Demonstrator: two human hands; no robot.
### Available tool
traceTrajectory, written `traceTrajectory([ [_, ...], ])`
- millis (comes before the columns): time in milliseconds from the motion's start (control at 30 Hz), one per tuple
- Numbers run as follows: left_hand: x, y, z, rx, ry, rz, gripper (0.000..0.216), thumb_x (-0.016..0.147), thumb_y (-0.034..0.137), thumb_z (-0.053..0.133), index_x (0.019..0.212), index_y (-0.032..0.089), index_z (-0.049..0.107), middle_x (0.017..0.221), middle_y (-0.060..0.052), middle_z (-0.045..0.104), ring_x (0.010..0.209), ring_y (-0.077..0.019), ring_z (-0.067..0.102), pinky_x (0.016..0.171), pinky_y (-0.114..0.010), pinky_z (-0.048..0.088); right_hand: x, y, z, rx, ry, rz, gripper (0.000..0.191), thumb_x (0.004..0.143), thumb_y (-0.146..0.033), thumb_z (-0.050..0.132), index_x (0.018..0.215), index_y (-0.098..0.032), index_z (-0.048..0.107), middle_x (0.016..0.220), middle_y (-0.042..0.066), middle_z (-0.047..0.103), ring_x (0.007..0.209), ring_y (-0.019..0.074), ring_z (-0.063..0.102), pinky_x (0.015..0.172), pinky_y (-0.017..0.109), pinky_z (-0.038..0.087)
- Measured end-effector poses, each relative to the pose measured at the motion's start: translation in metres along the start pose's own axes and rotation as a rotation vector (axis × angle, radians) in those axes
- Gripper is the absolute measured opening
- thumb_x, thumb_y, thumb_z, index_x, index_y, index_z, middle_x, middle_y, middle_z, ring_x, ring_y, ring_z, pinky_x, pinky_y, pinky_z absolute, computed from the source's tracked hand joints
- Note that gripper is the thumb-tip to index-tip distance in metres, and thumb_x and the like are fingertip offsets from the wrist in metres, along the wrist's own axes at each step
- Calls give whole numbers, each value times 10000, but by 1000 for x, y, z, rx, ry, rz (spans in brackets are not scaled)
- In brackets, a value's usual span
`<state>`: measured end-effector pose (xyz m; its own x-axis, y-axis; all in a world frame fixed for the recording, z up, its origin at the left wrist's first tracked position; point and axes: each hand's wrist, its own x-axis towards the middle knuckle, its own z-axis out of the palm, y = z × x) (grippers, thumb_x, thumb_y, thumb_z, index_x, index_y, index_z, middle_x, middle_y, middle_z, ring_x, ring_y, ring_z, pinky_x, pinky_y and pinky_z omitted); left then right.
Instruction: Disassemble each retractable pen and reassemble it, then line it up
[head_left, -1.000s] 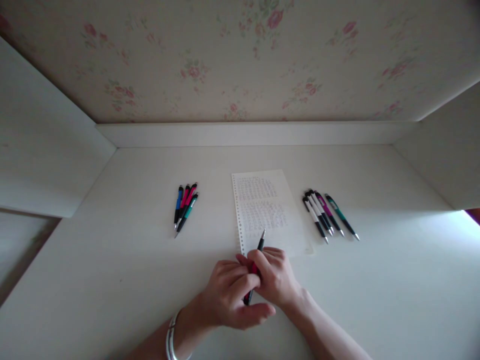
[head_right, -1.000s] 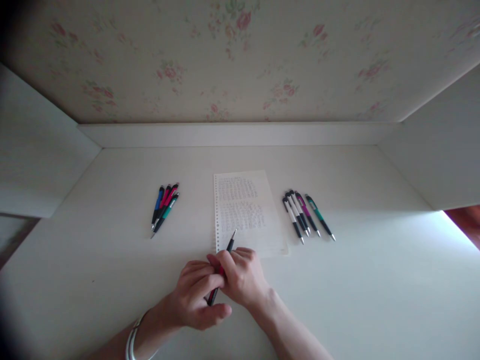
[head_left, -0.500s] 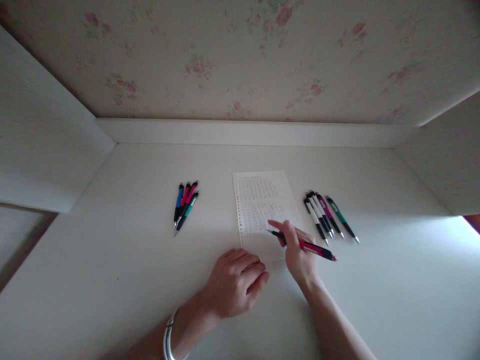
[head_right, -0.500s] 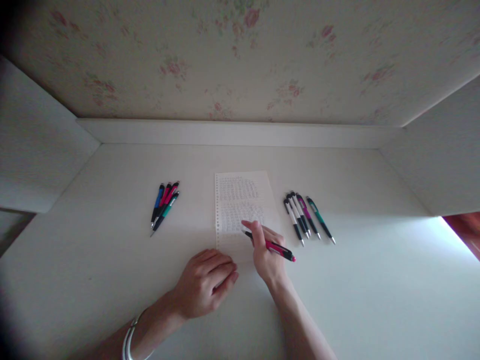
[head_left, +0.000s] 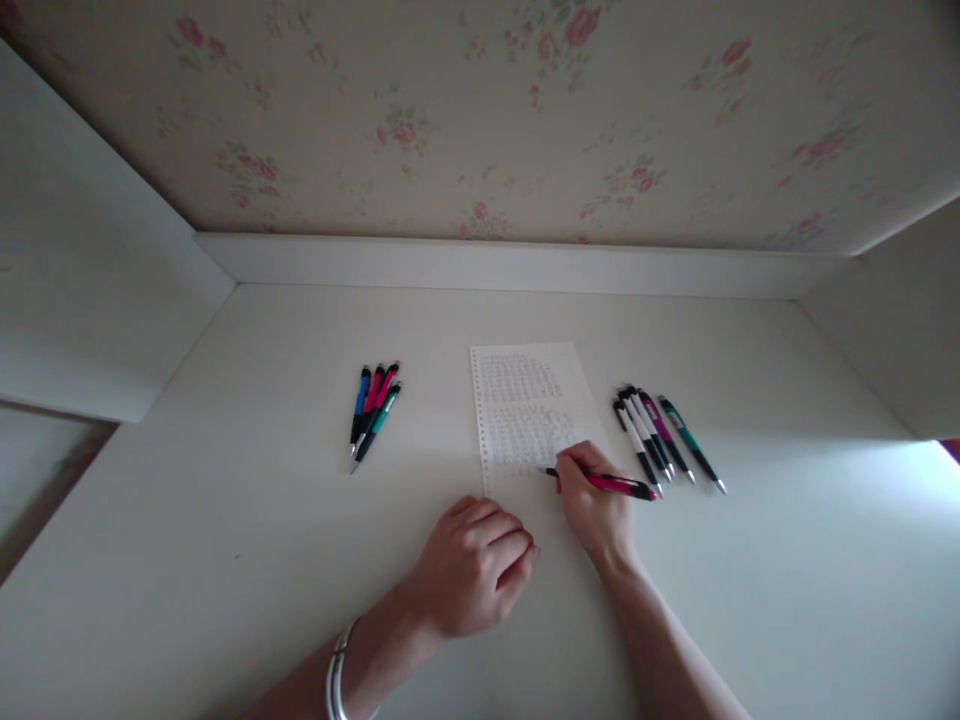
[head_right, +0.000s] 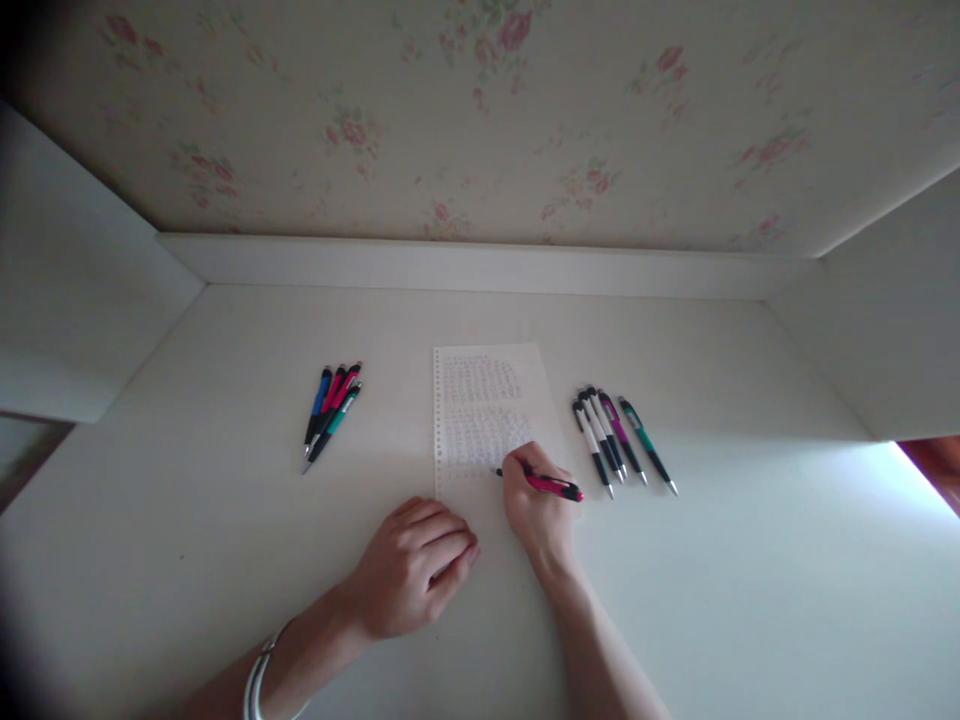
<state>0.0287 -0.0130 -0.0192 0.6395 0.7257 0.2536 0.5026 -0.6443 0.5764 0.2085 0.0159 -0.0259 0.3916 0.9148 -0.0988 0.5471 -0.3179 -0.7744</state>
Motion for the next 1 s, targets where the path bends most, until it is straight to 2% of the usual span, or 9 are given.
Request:
traceTrajectory([
  [167,0,0,1,-7,2,-5,184,930,189,522,816,182,666,762,-19,672,769,-168,590,758,-338,469,-1,-4,0,-19,-23,-10,207,793,-242,517,588,-214,507,504,-52,500,527,140,485,514,251,316],
  [467,0,-1,2,-16,4,-18,178,933,194,526,821,191,665,774,-14,679,780,-172,599,766,-346,472,-1,2,0,64,42,-6,207,794,-250,523,590,-210,531,514,-44,516,530,145,494,507,254,339],
  [567,0,0,2,-24,10,-23,178,932,200,530,808,192,657,774,-15,680,777,-176,604,762,-346,474,-2,5,0,193,110,4,132,773,-223,532,650,-206,578,514,-46,527,505,144,502,480,246,365],
  [633,-1,0,2,-35,21,-23,146,928,207,537,844,194,655,792,-18,686,783,-183,610,762,-351,476,-5,4,2,264,151,-24,88,797,-234,544,767,-203,621,547,-46,553,505,144,524,472,241,394],
  [700,-1,1,0,-50,38,-15,102,920,229,556,950,193,647,840,-26,699,802,-194,621,772,-364,478,-8,2,5,262,185,-130,127,847,-268,561,924,-206,641,630,-33,604,549,144,566,512,243,442],
  [767,-3,2,-1,-69,68,4,188,911,262,577,1078,181,606,907,-41,711,825,-207,630,783,-380,479,-11,0,8,201,184,-318,161,888,-269,570,1018,-213,647,759,1,656,652,147,620,610,255,491],
  [867,-5,2,-3,-89,100,58,336,909,303,592,1211,170,530,966,-60,716,838,-216,638,784,-393,482,-15,-3,12,98,110,-589,146,912,-200,571,1016,-208,673,909,51,672,785,149,652,712,261,508],
  [1000,-6,3,-4,-78,74,117,397,919,348,590,1277,204,498,935,-55,701,834,-216,640,779,-392,500,-18,-2,16,-23,121,-724,141,905,-171,594,1006,-195,689,897,61,665,762,152,651,678,261,506],
])
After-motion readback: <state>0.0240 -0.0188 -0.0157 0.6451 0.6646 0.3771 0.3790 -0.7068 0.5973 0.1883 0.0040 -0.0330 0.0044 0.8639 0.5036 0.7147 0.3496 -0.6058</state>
